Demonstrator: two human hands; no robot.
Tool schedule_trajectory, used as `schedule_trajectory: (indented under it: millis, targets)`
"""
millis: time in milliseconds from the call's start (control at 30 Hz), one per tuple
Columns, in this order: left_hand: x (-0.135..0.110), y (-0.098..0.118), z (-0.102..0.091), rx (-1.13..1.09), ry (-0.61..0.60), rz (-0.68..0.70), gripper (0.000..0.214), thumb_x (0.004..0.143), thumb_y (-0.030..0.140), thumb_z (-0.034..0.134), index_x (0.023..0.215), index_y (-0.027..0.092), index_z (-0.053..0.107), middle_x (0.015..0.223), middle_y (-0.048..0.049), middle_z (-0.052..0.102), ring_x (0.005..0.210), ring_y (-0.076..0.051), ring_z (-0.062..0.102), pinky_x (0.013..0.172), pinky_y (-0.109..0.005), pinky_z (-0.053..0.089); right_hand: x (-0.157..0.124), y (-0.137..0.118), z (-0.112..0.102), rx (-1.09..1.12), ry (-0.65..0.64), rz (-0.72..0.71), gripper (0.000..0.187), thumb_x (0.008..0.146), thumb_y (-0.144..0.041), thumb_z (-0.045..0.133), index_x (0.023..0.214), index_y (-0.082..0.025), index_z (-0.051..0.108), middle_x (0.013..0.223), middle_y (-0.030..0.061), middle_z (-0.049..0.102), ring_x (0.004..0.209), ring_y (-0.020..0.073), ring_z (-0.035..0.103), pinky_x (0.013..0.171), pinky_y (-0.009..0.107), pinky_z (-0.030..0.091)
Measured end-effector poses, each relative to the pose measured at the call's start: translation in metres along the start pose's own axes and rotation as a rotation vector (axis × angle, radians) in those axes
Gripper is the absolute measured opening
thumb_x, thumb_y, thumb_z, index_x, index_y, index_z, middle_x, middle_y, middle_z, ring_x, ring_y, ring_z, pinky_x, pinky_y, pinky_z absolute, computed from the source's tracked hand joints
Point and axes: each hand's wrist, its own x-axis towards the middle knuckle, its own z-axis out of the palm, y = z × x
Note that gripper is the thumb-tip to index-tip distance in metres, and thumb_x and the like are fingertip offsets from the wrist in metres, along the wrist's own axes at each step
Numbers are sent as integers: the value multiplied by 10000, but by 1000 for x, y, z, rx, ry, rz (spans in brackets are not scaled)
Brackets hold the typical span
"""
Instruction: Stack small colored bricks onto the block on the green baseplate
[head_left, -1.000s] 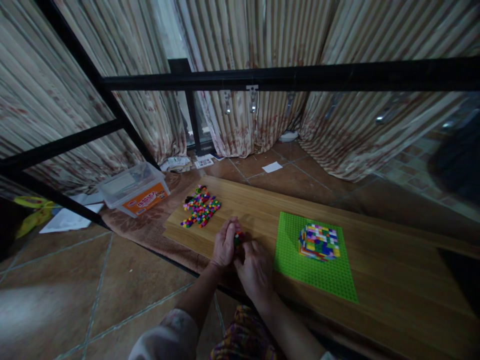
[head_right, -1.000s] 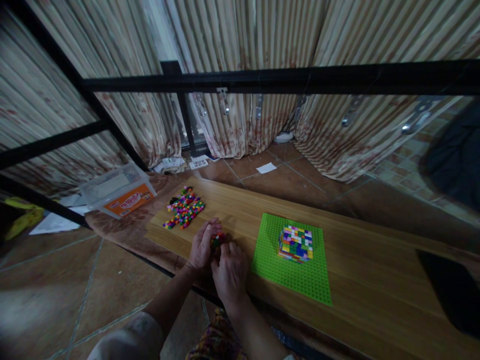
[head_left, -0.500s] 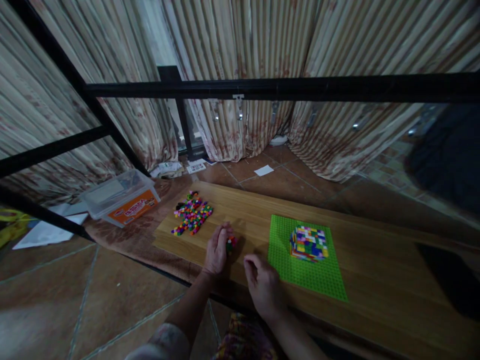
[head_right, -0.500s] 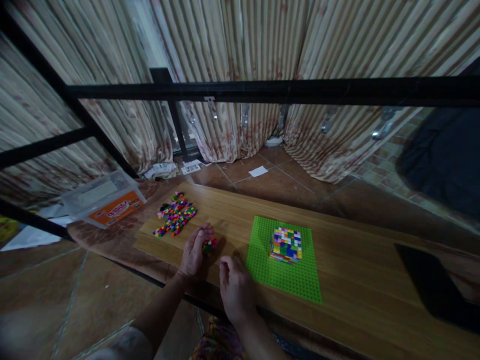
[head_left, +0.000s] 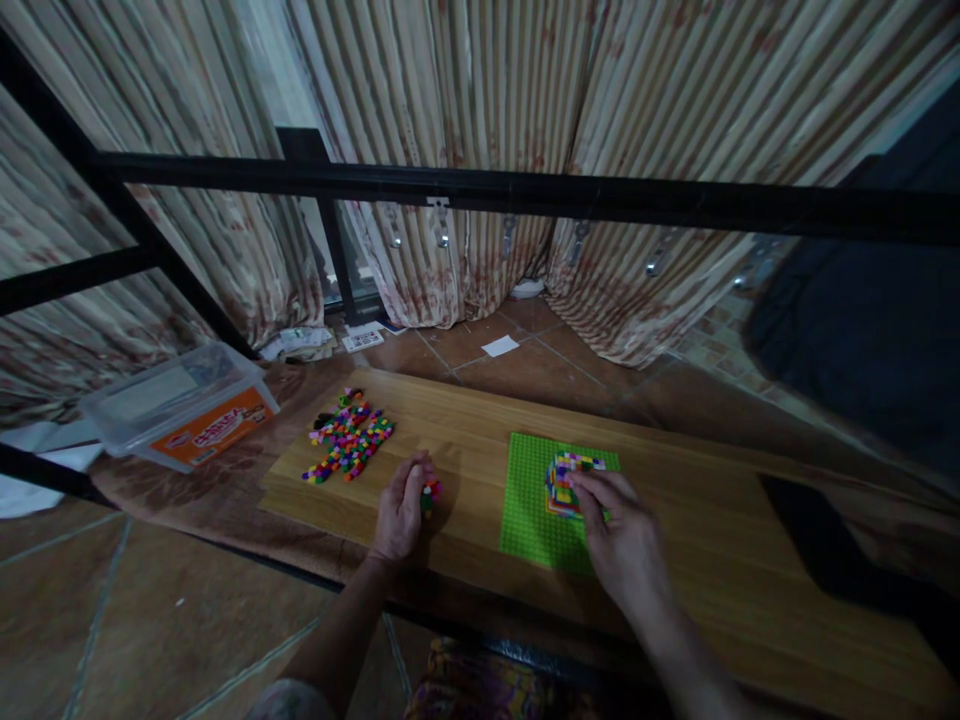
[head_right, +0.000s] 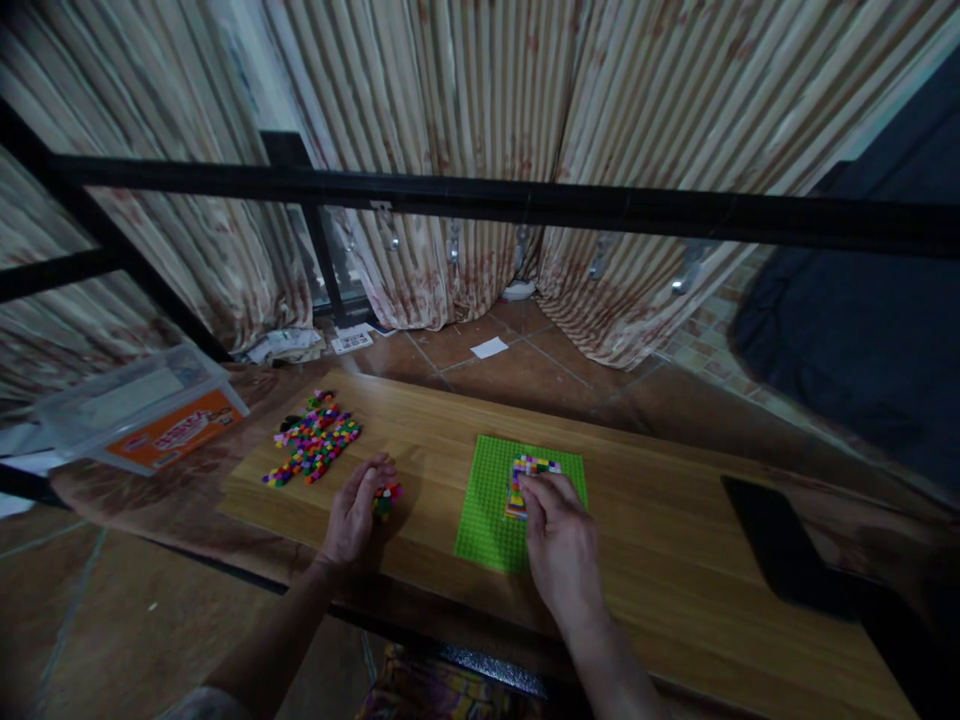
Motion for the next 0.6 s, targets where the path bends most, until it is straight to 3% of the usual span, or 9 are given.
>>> schedule_trajectory:
  millis: [267, 600]
  targets:
    - [-1, 3, 1, -19, -11, -22, 513, 877, 554, 518, 1195, 160, 598, 1011, -82, 669, 941, -194, 643, 826, -311, 540, 18, 10, 8, -280, -91, -205, 274, 946, -290, 456, 951, -228, 723, 1015, 64, 709, 947, 220, 628, 869, 392, 515]
    - [-1, 2, 1, -7, -11, -4, 517, 877, 557, 516, 1194, 158, 604, 996, -82, 679, 940, -204, 648, 829, -323, 541, 17, 11, 6, -332, -46, -242, 211, 924, -275, 516, 827, -227, 698, 946, 43, 709, 884, 210, 591, 806, 351, 483]
